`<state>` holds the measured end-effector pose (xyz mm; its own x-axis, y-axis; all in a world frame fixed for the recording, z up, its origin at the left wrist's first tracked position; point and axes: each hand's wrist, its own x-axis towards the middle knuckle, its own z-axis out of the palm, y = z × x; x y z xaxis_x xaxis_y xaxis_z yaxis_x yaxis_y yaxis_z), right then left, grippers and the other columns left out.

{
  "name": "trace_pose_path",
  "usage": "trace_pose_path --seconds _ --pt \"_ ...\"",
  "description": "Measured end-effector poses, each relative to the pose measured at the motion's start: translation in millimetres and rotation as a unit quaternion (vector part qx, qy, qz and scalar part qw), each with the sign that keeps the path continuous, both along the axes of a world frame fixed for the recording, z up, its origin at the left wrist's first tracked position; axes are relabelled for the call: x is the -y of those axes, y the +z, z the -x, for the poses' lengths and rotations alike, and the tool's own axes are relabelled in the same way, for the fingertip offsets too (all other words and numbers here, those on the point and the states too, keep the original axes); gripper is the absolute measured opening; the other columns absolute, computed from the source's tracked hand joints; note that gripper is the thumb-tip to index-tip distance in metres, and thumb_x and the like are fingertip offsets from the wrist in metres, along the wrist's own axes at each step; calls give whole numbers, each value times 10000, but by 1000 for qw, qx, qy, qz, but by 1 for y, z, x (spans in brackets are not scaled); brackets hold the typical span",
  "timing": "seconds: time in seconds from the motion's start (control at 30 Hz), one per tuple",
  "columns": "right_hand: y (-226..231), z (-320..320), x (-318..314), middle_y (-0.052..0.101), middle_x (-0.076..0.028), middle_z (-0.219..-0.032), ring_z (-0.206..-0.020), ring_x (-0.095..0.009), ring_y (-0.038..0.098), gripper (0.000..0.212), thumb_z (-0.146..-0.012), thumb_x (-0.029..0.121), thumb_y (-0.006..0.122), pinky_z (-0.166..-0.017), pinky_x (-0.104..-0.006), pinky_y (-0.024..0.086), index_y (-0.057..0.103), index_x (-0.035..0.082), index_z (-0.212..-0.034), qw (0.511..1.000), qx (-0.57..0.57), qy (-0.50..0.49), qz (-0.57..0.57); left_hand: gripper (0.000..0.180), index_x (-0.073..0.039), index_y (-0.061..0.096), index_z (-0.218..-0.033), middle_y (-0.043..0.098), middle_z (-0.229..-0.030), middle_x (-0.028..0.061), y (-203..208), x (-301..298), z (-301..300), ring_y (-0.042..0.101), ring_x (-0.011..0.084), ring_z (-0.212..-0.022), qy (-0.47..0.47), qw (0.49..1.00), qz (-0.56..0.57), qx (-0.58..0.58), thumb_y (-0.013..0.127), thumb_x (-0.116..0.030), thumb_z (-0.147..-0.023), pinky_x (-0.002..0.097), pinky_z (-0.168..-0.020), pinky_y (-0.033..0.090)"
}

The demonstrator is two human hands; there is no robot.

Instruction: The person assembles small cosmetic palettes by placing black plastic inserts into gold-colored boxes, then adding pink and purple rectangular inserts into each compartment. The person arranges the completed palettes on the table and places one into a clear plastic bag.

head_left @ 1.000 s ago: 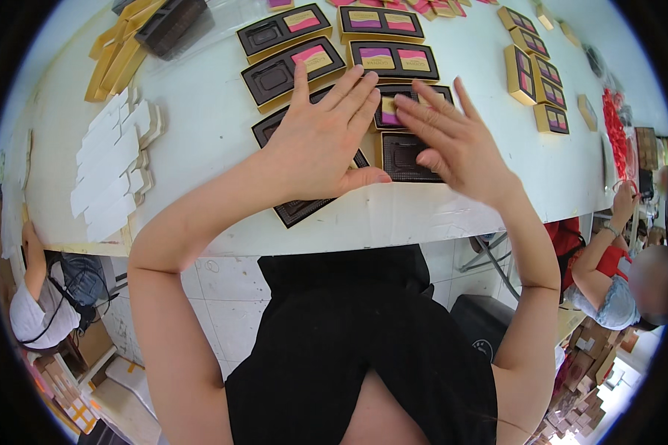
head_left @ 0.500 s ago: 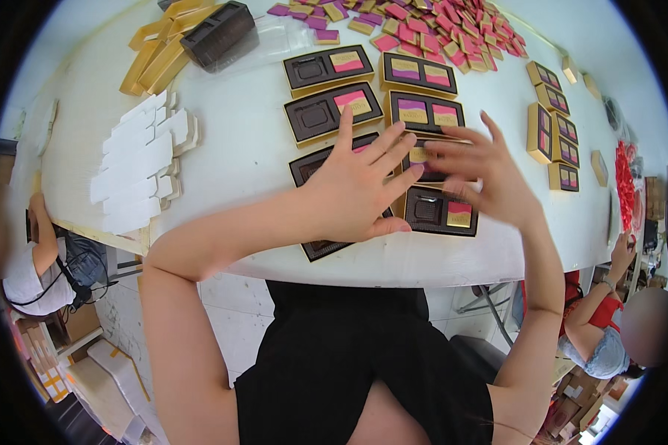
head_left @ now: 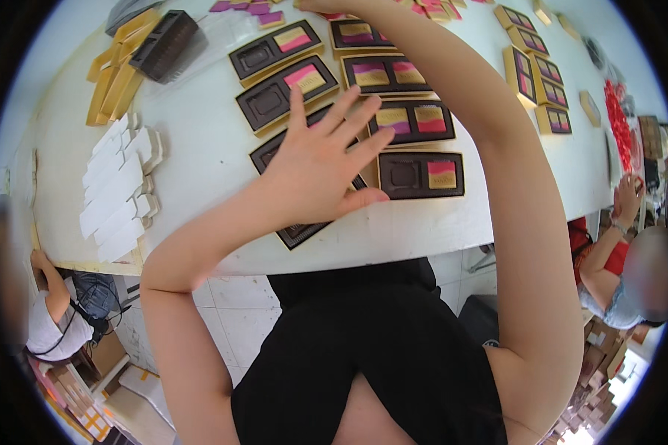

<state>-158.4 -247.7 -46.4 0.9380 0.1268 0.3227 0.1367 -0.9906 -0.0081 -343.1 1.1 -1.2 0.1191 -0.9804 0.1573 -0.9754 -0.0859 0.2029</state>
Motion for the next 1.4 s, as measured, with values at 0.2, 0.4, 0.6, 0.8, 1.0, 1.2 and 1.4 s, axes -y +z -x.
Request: trace_pose_path --seconds 0.2,0.4,0.6,0.8,1.0,1.2,1.4 --pt "25 52 14 662 -160 -990 -977 -328 624 185 -770 157 675 -871 -407 495 728 25 -889 989 77 114 -61 744 -141 476 -1412 322 -1540 177 -3 2 -1 282 381 -1438 -3 999 9 39 668 -553 -824 765 -1056 95" --pt "90 223 -5 715 -123 -909 -821 -280 681 206 -884 160 658 -761 -359 544 712 36 -1039 965 49 108 -234 583 -107 608 -1247 550 -1366 98 -6 -5 -4 452 283 -1349 -62 991 112 31 726 -467 -803 727 -1102 76" --pt "48 359 -66 677 -83 -1002 -910 -260 658 306 -670 74 718 -762 -360 549 688 30 -971 991 118 53 -42 244 -89 745 -923 729 -1001 9 -7 -2 9 670 153 -1063 -114 974 198 1 767 -294 -792 730 -1117 144" --pt "41 384 -99 636 -56 -1180 -1103 -246 577 432 -757 261 743 -1072 -547 344 672 45 -1124 995 69 -61 -28 232 -78 742 -936 728 -1002 18 -10 -4 12 671 156 -1056 -109 973 202 26 762 -261 -795 721 -1117 183" --pt "28 375 -106 642 -33 -1131 -1090 -237 567 406 -786 343 712 -1097 -587 303 699 54 -1071 994 98 -52 -8 258 -72 735 -948 725 -979 33 -11 -3 13 676 163 -1037 -115 969 216 44 777 -253 -768 731 -1100 226" --pt "63 345 -53 612 -116 -1233 -1196 -344 512 385 -844 333 693 -1088 -604 302 685 113 -1160 976 -22 28 -216 456 -74 697 -1070 690 -1102 50 -3 -5 10 622 205 -1150 -99 972 209 54 761 -414 -772 742 -1077 211" --pt "21 256 -57 281 -146 -1573 -1452 -425 209 685 -958 595 437 -1078 -719 190 365 179 -1498 995 21 -90 -43 1096 -88 260 -1528 148 -1577 259 16 -25 10 137 467 -1455 130 989 -40 60 600 -766 -737 776 -1015 183"
